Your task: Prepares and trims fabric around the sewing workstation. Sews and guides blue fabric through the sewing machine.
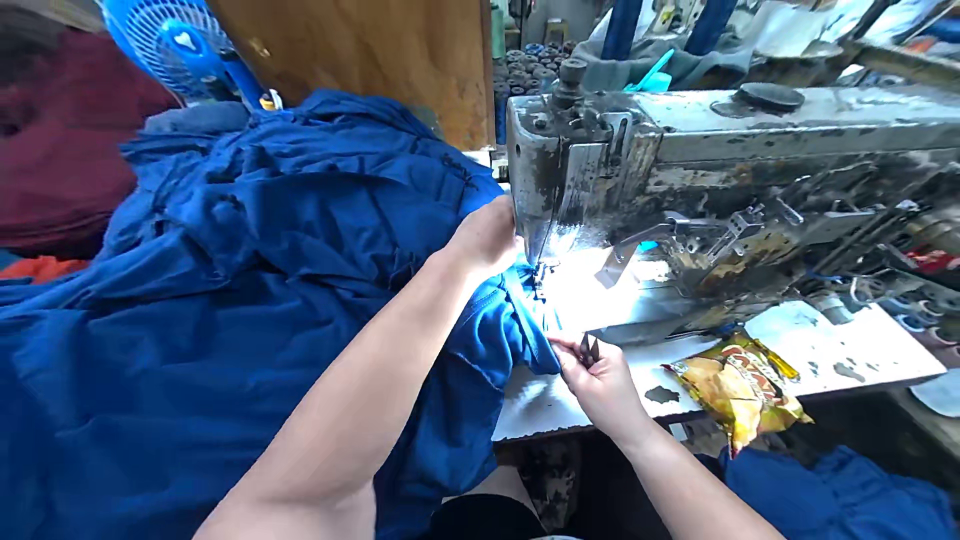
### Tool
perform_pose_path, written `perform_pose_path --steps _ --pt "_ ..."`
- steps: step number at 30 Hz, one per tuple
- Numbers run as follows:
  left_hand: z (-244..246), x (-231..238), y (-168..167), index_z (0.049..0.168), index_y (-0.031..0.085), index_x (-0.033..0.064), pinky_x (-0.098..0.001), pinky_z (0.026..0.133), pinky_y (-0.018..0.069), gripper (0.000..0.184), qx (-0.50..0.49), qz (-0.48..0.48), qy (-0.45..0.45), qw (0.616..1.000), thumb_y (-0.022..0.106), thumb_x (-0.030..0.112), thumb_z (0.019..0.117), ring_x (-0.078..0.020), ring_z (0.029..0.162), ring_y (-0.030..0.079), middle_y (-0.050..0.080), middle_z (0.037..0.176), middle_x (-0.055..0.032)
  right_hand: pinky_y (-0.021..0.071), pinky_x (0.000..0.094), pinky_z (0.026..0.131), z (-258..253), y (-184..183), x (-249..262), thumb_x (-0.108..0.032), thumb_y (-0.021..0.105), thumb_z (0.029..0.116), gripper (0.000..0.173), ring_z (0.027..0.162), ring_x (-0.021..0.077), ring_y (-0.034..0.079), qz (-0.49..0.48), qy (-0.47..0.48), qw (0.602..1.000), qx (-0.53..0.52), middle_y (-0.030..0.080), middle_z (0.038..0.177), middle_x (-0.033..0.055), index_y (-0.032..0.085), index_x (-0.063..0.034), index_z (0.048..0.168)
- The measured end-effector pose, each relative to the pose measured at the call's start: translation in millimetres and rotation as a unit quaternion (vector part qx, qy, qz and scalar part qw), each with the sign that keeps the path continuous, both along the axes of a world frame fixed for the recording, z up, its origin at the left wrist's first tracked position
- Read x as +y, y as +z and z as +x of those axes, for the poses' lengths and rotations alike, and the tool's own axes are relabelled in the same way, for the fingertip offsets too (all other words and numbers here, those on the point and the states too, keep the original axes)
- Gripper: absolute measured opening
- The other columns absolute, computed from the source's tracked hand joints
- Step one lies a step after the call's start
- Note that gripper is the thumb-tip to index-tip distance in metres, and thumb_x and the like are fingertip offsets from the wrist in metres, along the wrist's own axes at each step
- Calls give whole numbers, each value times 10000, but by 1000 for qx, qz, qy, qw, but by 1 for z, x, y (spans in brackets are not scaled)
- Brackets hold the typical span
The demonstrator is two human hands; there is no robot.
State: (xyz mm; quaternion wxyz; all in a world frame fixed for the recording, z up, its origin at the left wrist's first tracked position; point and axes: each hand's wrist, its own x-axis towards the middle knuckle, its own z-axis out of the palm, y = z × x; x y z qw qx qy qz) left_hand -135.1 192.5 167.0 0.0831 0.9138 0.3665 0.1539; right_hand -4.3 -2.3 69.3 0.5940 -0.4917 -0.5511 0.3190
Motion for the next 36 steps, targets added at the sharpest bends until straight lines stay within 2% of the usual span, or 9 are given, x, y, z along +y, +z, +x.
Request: perform_pose_path --steps 5,8,11,13,16,18,21,26,36 --pt "-55 -96 -7 1332 685 190 -571 1183 345 378 100 30 -116 988 538 365 1031 -379 1485 374 489 1539 -165 465 147 522 10 6 -11 -76 568 998 230 561 -44 534 -74 48 996 12 720 853 -42 752 -43 1131" --pt "-82 -116 -13 1026 732 142 -534 1190 365 299 64 75 -144 985 568 392 1017 -372 1442 439 609 1389 -147 453 153 510 19 17 -10 -217 580 1031 229 542 -33 522 -78 101 991 -37 633 714 -67 749 -66 1061" --pt "-91 -145 4 863 674 130 -540 1212 336 218 -64 27 -204 976 608 313 962 -236 1394 506 698 1203 -31 521 166 745 19 30 -19 -334 673 981 267 827 10 605 44 103 977 -183 683 1044 42 793 -109 1059" --pt "-83 -162 14 888 661 117 -546 1233 307 219 -130 13 -229 965 641 328 944 -127 1235 621 717 1037 5 538 208 795 16 42 -24 -295 662 992 231 888 69 631 128 90 956 -250 658 1210 142 796 -112 1034" --pt "-65 -159 -9 1189 667 134 -637 1212 255 587 -93 66 -208 971 758 581 820 -160 1221 608 694 1138 -6 559 202 819 15 51 -35 -136 651 989 168 887 76 683 186 147 942 -239 736 1004 111 750 -9 941" --pt "-65 -146 -36 1313 657 136 -775 1167 181 480 -25 139 -211 967 739 314 875 -295 1323 583 713 1220 -58 552 178 782 20 43 -54 -113 625 990 164 837 57 672 182 136 942 -246 730 924 77 733 -3 935" --pt "-81 -136 -52 1049 718 114 -800 1120 244 188 0 234 -214 948 551 54 989 -322 1176 664 729 996 -71 563 181 798 32 15 -81 -145 612 1000 169 863 51 688 144 87 950 -263 740 931 52 736 -37 960" --pt "-80 -142 -37 945 694 100 -800 1125 232 213 40 245 -209 946 500 35 1003 -303 1133 672 704 930 -57 563 151 860 32 -3 -80 -132 625 1001 162 937 22 695 150 69 963 -215 752 1001 54 742 -21 984" --pt "-62 -106 3 925 720 64 -804 1125 195 144 130 249 -84 956 601 -13 950 -364 1039 660 667 892 -119 485 145 644 23 15 5 -161 605 979 196 664 0 573 101 39 959 -263 683 786 13 760 -42 961"
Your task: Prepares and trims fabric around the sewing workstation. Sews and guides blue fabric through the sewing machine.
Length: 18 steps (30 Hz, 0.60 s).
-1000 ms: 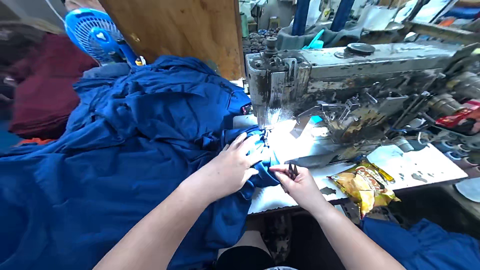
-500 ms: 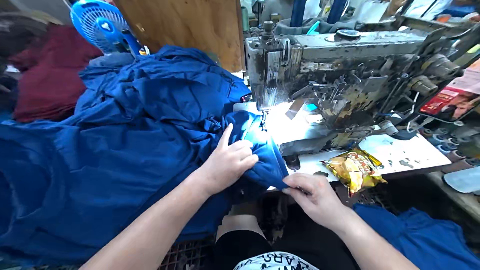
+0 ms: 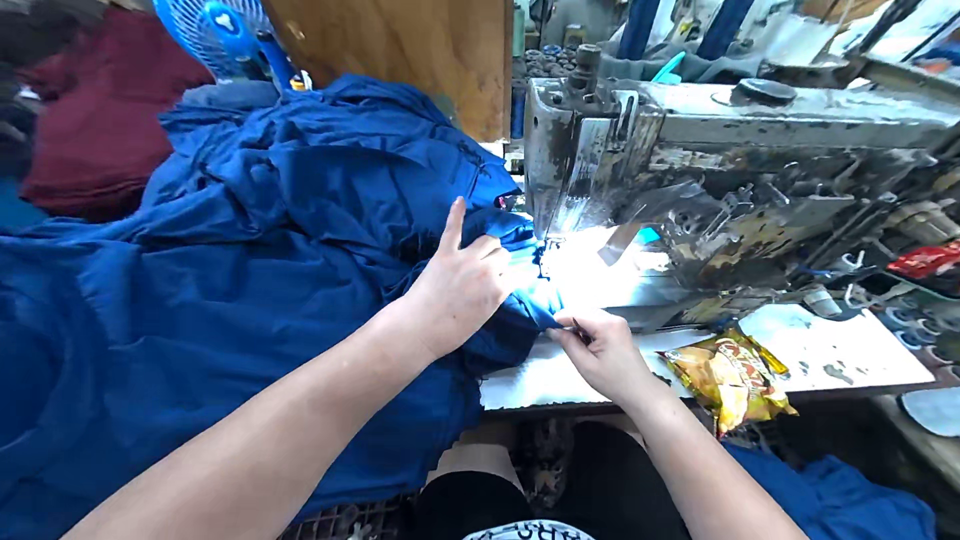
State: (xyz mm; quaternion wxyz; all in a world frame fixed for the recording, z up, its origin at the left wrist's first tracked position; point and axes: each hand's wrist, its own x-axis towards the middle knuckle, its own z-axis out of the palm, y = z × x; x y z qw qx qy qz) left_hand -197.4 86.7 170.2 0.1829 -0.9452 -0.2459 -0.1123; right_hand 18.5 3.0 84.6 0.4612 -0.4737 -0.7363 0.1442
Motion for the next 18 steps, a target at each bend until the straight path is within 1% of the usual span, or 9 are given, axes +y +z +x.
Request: perform_pose_path --steps 2,4,6,8,9,11,12,14,18 --pt "4 -22 11 937 721 33 -792 1073 271 93 38 -20 122 992 679 -20 874 -418 1057 635 668 939 -171 461 184 585 -1 9 9 -180 579 995 238 590 14 536 -32 -2 999 -17 664 715 10 768 -37 1004" --pt "16 -48 25 1035 722 9 -707 980 389 200 103 -43 241 964 745 70 846 -437 1080 631 675 1029 -211 467 210 581 0 22 13 -204 571 1006 259 584 29 540 -85 5 996 -33 670 719 15 768 -42 1046" --pt "24 -62 27 1083 716 3 -640 901 431 324 113 -36 265 957 805 157 812 -419 1033 637 671 1024 -211 450 210 582 0 33 12 -230 590 1002 251 589 19 520 -138 19 990 -35 653 719 2 763 -51 1030" --pt "22 -62 9 1093 720 8 -717 922 409 385 46 -28 166 985 848 128 750 -464 1073 621 675 1044 -226 476 199 583 -3 42 -2 -247 644 976 226 597 6 548 -181 48 982 -10 661 738 -5 758 -52 975" --pt "20 -55 -5 1120 723 29 -808 999 337 384 -4 -36 75 997 830 78 754 -493 1171 591 684 1106 -222 497 185 590 -5 44 -13 -255 675 962 216 613 1 571 -180 64 982 4 672 767 -4 750 -54 940" --pt "13 -35 -28 1184 682 92 -840 1105 188 293 -37 -58 -101 993 677 46 894 -425 1314 554 676 1246 -147 473 147 593 -8 38 -43 -260 688 954 215 639 -14 552 -137 75 987 22 658 790 -10 729 -61 883" --pt "7 -27 -34 1142 680 90 -819 1124 203 223 -44 -63 -164 983 609 22 942 -374 1316 578 697 1227 -116 448 130 571 -8 31 -58 -262 678 959 219 628 -26 530 -112 72 991 28 645 778 -20 713 -68 866" --pt "-6 -21 -36 997 682 77 -776 1155 231 170 -51 -63 -215 973 528 7 995 -327 1279 617 738 1063 -76 456 111 586 -3 13 -80 -253 658 983 209 660 -38 543 -75 69 994 45 652 800 -26 701 -71 891" --pt "-15 -31 -32 1017 678 71 -787 1144 235 219 -26 -52 -201 978 473 -6 1016 -334 1235 635 719 978 -77 525 110 646 2 -9 -91 -188 657 986 155 735 -32 620 -63 63 992 93 714 910 -6 726 -57 940"
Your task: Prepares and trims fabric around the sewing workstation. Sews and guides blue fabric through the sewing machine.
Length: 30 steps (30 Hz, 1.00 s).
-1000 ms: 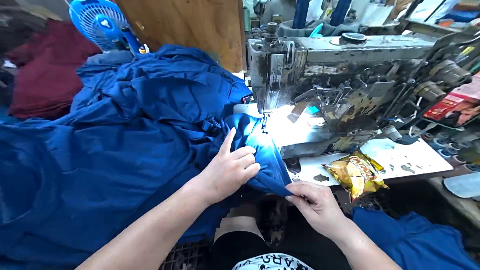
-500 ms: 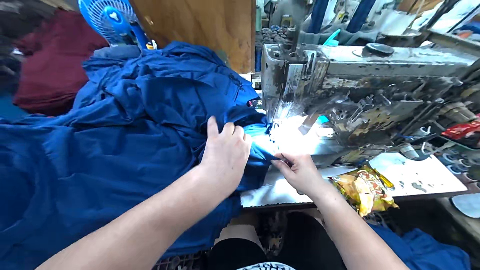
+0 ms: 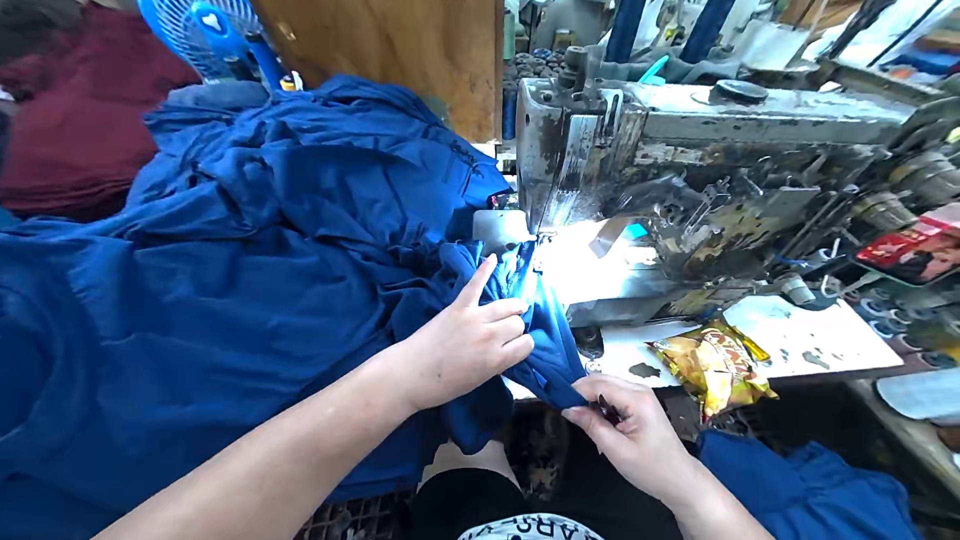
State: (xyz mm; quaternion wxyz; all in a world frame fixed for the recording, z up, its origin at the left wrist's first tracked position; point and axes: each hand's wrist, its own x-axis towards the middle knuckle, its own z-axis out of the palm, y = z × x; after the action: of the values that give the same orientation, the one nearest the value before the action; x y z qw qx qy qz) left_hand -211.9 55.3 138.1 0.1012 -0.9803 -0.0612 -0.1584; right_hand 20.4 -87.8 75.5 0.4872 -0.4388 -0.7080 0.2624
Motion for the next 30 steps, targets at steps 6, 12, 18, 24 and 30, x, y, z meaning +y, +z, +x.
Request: perform_pose_path --steps 6,12,18,24,30 --pt "14 20 19 905 687 86 -770 1159 219 214 26 61 54 996 515 5 1003 -311 1093 675 682 875 -75 441 103 578 -5 0 38 -180 669 955 141 624 -53 513 0 -43 999 -22 673 810 -30 740 -60 936" --pt "23 37 30 878 708 68 -766 1173 185 168 25 94 110 989 584 12 977 -327 1056 666 673 884 -99 479 128 598 -8 7 79 -193 664 960 170 637 -28 559 16 -81 996 -44 684 811 -7 765 -57 940" --pt "32 10 41 1047 754 88 -843 1090 149 186 76 29 285 955 672 8 900 -425 1190 606 709 1065 -144 453 133 544 -16 1 101 -139 644 959 171 559 -57 527 52 -106 993 10 678 702 -41 783 -46 993" --pt "56 -19 1 1170 688 -15 -570 1134 413 254 -2 -37 183 982 557 42 959 -329 1141 673 707 1132 -156 599 189 692 -20 -7 70 -35 558 999 213 778 20 689 98 -101 988 71 735 1068 91 746 28 1076" --pt "51 5 -11 797 703 67 -434 786 568 316 -163 -132 269 940 516 211 1008 -238 873 692 689 862 -78 581 242 550 122 69 10 -16 553 972 218 629 51 656 232 -318 915 84 729 1001 -30 643 -29 1171"
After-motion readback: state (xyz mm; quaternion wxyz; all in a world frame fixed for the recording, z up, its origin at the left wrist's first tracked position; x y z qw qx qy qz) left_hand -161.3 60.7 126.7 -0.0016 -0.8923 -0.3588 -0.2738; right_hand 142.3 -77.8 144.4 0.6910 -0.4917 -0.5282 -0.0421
